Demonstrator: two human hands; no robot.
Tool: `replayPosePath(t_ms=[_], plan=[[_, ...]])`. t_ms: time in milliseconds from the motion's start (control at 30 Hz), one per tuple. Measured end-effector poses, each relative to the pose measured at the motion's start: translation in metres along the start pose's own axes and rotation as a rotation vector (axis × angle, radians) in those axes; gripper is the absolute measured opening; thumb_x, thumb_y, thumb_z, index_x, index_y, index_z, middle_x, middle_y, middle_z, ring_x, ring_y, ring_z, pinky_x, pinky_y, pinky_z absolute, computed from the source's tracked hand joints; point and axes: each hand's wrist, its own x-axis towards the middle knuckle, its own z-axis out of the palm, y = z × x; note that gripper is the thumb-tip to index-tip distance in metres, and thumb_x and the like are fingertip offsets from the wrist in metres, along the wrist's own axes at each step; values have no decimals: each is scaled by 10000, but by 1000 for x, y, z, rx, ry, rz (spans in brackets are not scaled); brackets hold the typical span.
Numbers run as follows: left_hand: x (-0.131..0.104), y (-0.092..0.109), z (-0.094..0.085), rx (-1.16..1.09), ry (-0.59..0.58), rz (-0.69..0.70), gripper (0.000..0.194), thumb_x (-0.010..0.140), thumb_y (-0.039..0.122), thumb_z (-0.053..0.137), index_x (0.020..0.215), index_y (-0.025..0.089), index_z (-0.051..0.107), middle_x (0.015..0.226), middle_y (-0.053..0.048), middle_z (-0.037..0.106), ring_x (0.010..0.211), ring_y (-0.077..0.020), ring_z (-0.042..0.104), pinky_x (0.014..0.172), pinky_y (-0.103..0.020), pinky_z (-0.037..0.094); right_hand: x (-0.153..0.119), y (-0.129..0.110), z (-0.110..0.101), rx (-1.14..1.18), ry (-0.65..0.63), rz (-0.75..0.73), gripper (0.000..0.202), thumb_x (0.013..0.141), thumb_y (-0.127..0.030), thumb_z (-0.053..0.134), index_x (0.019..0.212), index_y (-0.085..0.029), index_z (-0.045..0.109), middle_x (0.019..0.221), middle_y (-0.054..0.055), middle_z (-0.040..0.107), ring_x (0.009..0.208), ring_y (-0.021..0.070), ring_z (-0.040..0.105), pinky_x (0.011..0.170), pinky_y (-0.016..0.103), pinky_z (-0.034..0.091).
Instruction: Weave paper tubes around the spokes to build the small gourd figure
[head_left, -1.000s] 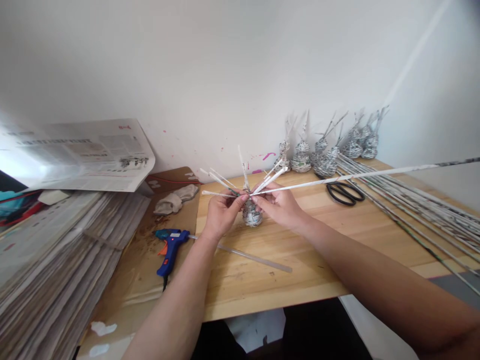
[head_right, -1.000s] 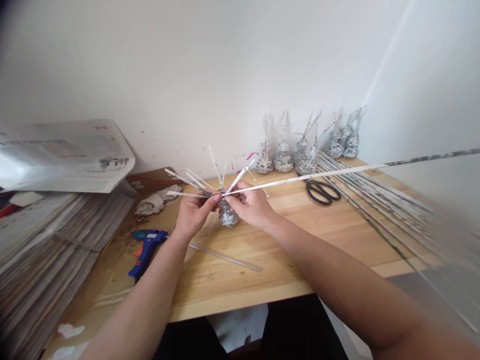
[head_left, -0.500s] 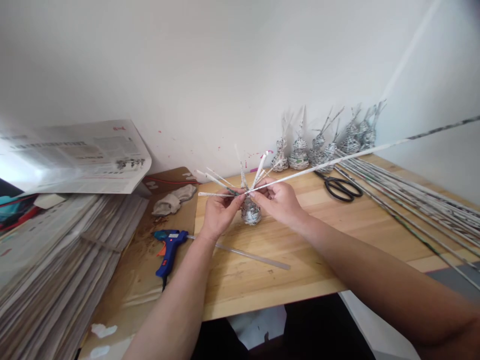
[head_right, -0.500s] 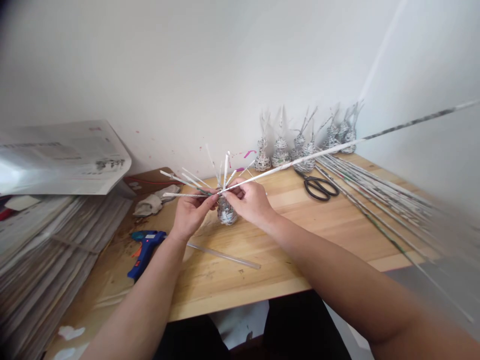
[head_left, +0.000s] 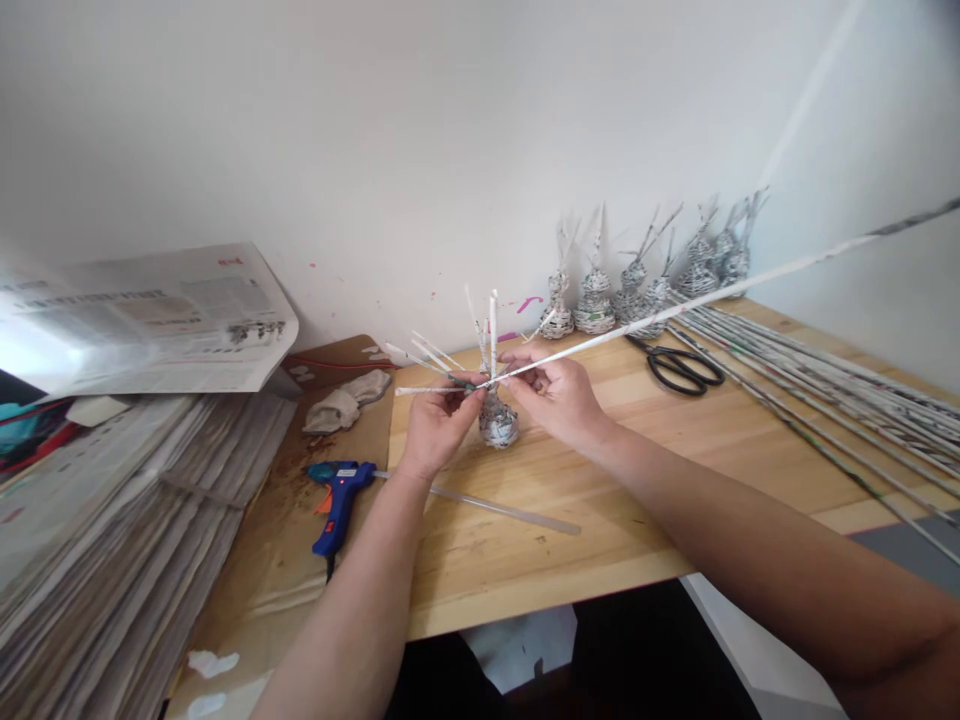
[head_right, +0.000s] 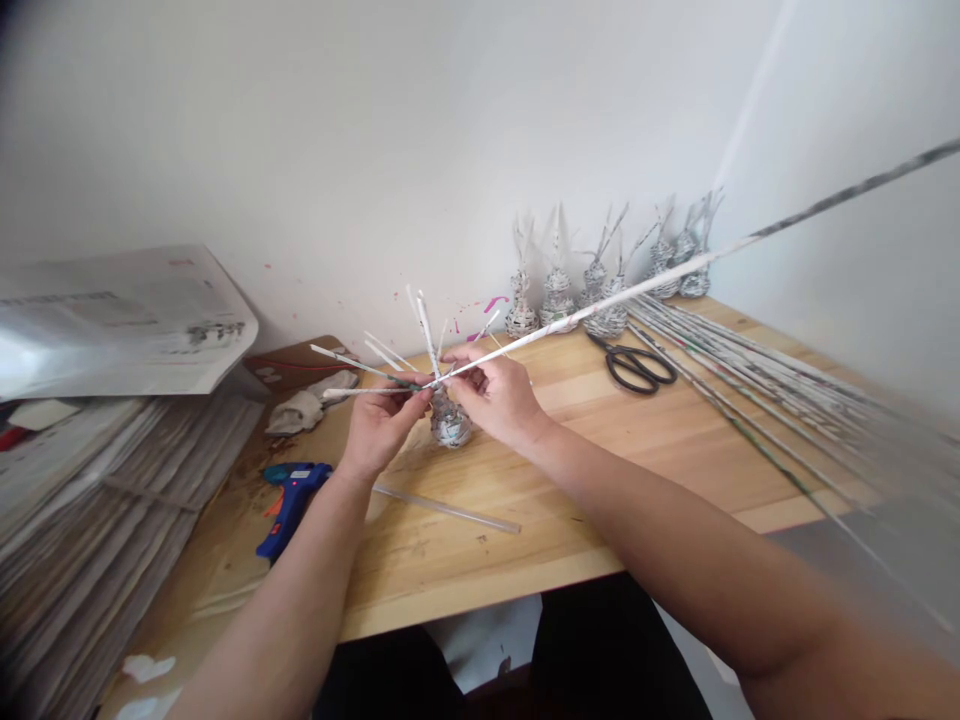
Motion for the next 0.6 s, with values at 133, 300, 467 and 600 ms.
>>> replayPosePath(t_ms=[133, 300, 467, 600], plan=[[0, 1, 0, -20, -18, 6, 262, 745, 325, 760, 935, 158, 691, 897, -57, 715, 759, -145, 639, 711, -261, 505, 1, 0, -1, -51, -80, -34, 84, 845, -220, 613, 871, -184, 685, 760, 26, 687, 613, 123, 575, 565, 248, 428], [1, 0, 0, -59, -34, -10, 268, 718, 298, 789, 921, 152, 693, 881, -58, 718, 793, -159, 654, 741, -274, 519, 1, 0, -2, -78, -82, -33, 81, 843, -200, 612, 883, -179, 680, 777, 33, 691, 643, 134, 586, 581, 255, 427], [0, 1, 4, -36, 4, -1, 293, 657, 309, 832, 861, 157, 686, 841, -41, 718, 751, -156, 652, 716, -273, 521, 1, -7, -5, -142, -81, -120, 65, 842, -195, 629, 825, -185, 692, 734, 21, 684, 634, 127, 564, 602, 258, 411], [-3, 4, 6, 94, 74, 60, 201, 707, 303, 791, 799, 161, 683, 783, -31, 693, 696, -132, 622, 666, -245, 496, -1, -14, -3, -65, -101, -64, 148, 871, -279, 624, 778, -191, 698, 693, 7, 657, 621, 120, 539, 588, 257, 396]])
